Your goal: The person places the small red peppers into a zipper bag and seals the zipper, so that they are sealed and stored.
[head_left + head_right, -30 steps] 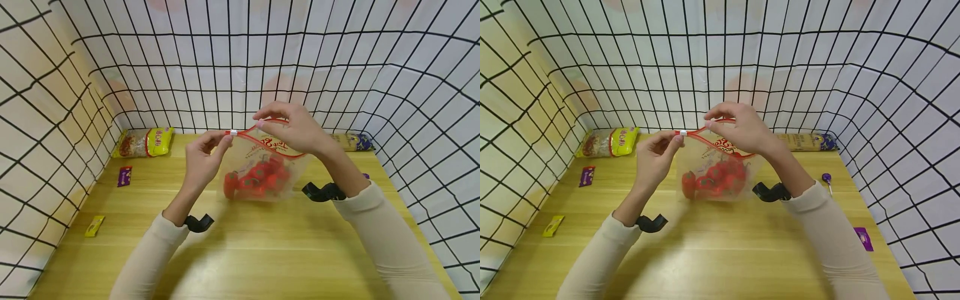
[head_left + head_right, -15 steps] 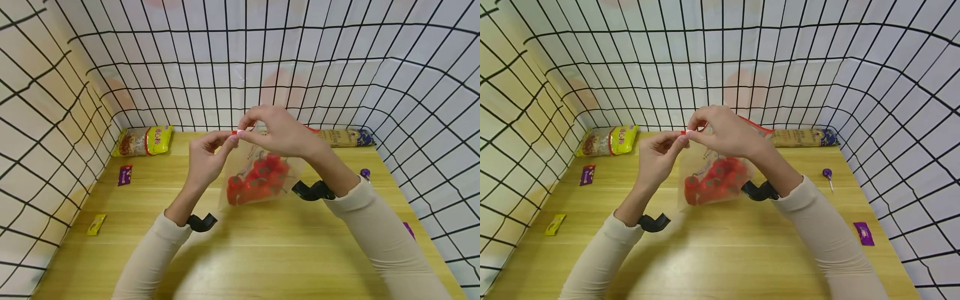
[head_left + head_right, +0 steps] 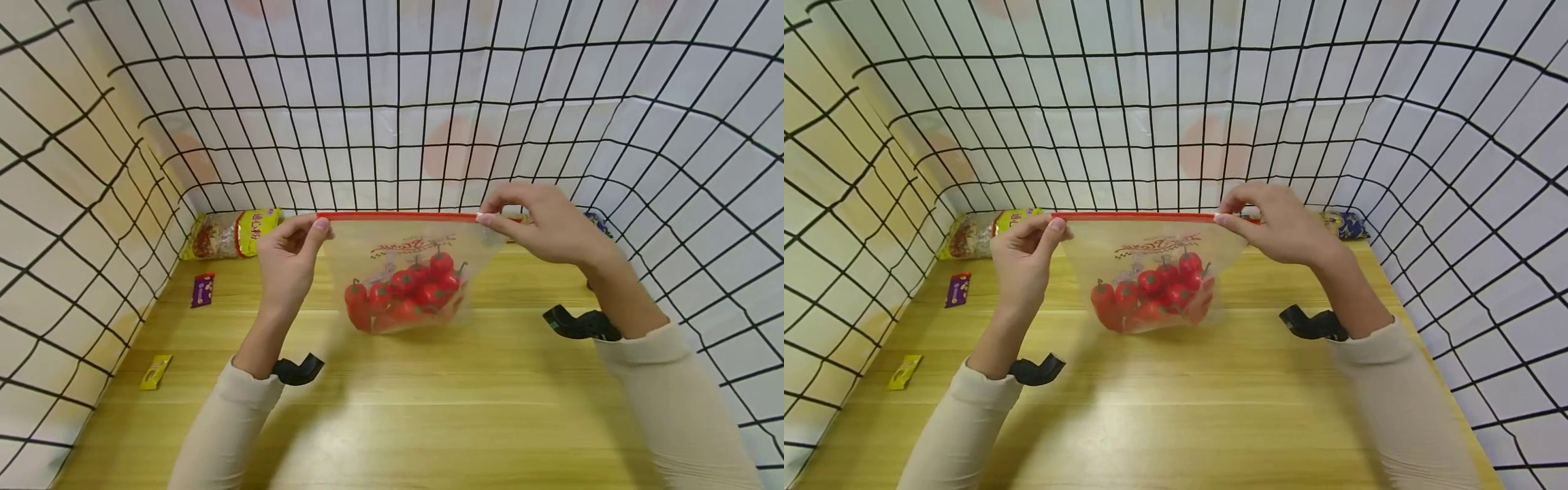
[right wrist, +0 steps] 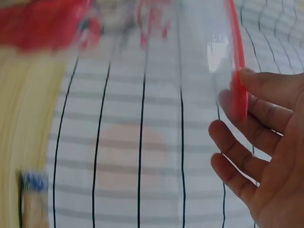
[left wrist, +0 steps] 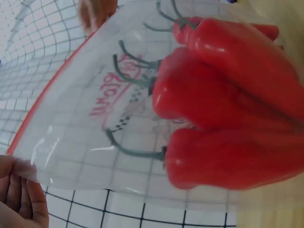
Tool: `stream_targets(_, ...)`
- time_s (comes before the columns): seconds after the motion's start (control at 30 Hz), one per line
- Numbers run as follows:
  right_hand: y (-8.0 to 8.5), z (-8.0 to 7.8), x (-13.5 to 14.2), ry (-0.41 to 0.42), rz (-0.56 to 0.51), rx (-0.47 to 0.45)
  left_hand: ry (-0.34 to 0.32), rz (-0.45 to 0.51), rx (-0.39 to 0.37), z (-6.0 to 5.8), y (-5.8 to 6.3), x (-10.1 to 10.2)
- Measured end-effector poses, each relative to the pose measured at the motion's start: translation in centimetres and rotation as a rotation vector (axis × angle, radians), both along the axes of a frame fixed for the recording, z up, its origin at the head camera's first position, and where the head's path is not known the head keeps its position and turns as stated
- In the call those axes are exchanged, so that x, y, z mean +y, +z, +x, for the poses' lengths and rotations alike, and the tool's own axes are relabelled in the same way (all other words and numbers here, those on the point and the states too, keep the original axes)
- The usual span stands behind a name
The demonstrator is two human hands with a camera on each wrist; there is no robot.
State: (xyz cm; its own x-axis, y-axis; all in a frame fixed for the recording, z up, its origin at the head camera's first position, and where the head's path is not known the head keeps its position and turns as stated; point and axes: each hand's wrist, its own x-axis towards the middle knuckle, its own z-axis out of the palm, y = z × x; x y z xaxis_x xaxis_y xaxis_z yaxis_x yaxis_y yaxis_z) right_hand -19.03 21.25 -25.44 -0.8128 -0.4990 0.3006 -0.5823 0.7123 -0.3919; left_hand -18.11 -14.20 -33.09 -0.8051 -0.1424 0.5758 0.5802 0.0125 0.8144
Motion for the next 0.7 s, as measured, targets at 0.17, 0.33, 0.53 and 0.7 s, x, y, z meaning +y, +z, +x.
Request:
stream_targets(0.17, 0.0, 0.9, 3.4, -0.039, 0.000, -0.045, -0.036, 0.018, 0.012, -0.2, -0.5, -0.4)
stream_targets(0.33, 0.0, 0.9, 2.0, 0.036, 0.010, -0.133, -0.092, -0.015, 0.085, -0.4, 0.0, 1.1)
stream_targets(0.53, -0.1, 0.2, -3.2, 0.184, -0.038, -0.057, -0.124, -0.021, 0.160, -0.7, 0.4, 2.3)
stream_targets(0.7, -0.2, -0.1, -5.3, 0.189, -0.100, 0.103, -0.110, 0.026, 0.095, -0.7, -1.1, 1.2)
